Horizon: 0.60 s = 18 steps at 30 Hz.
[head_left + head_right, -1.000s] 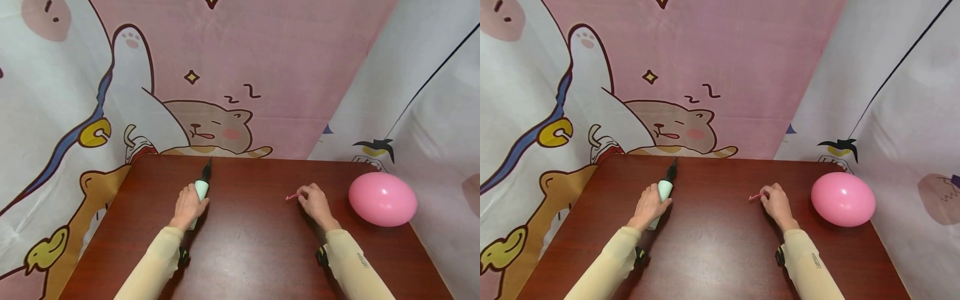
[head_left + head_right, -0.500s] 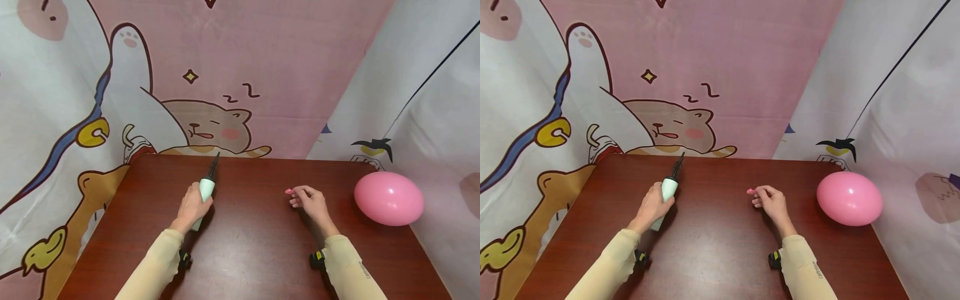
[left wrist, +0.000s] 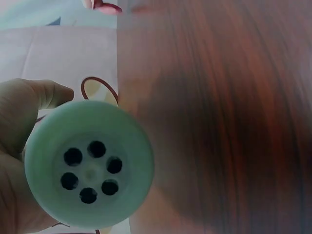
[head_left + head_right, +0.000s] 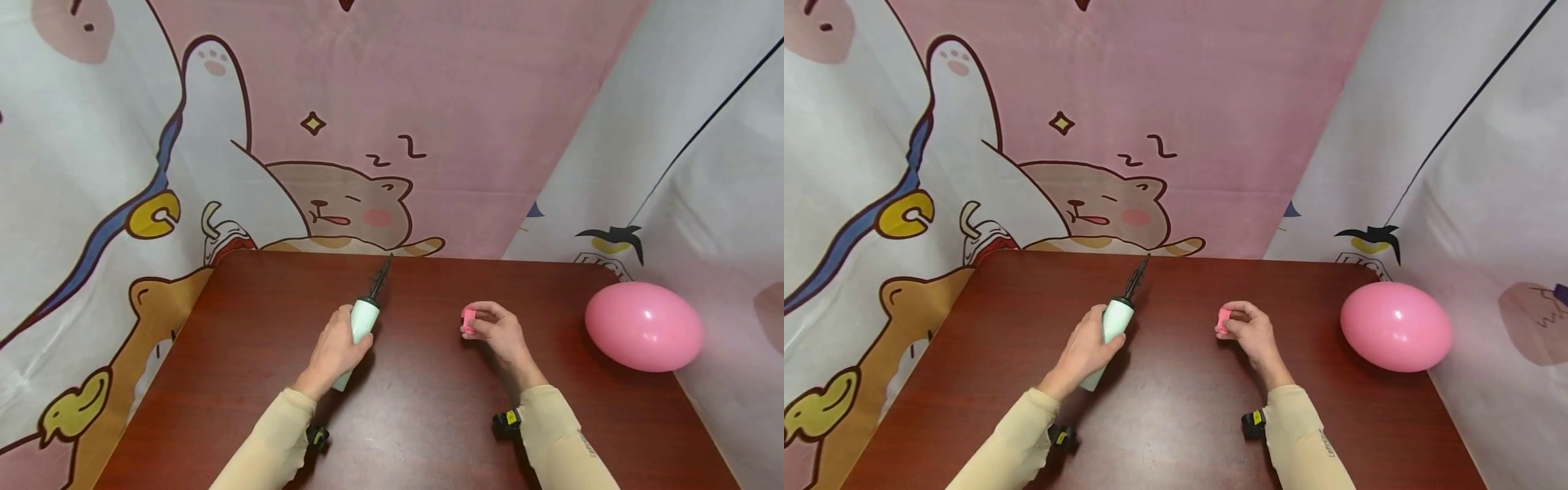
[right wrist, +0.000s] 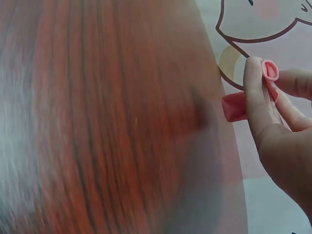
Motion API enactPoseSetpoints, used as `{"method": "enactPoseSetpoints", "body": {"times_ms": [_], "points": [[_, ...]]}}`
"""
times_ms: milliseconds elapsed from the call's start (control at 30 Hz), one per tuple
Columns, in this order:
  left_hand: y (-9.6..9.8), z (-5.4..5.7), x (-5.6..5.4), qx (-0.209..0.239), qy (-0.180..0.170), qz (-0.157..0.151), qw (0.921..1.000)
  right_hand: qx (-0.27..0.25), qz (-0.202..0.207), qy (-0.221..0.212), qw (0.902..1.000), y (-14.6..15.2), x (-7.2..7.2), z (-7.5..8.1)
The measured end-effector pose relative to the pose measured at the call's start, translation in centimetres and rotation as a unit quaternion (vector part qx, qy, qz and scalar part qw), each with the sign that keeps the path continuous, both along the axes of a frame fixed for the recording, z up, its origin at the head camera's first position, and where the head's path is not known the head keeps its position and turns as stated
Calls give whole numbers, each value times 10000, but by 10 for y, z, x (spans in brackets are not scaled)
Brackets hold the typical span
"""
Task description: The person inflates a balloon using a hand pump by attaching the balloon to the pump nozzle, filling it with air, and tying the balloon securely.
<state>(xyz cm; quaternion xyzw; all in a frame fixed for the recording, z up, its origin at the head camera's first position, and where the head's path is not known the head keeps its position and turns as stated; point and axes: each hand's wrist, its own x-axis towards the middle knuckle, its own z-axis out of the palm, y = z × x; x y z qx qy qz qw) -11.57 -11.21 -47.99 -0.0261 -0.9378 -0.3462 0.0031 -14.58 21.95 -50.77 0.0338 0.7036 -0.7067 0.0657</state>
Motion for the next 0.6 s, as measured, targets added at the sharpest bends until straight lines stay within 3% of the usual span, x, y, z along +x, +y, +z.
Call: {"method": "enactPoseSetpoints", "body": {"times_ms": [167, 600], "points": [[14, 2, 6, 158, 39, -97, 9998, -568, -52, -158, 9982, -6, -1, 0], [47, 2, 30, 751, -213, -553, 9954, -871, -397, -511, 9941, -17, -2, 3]]}}
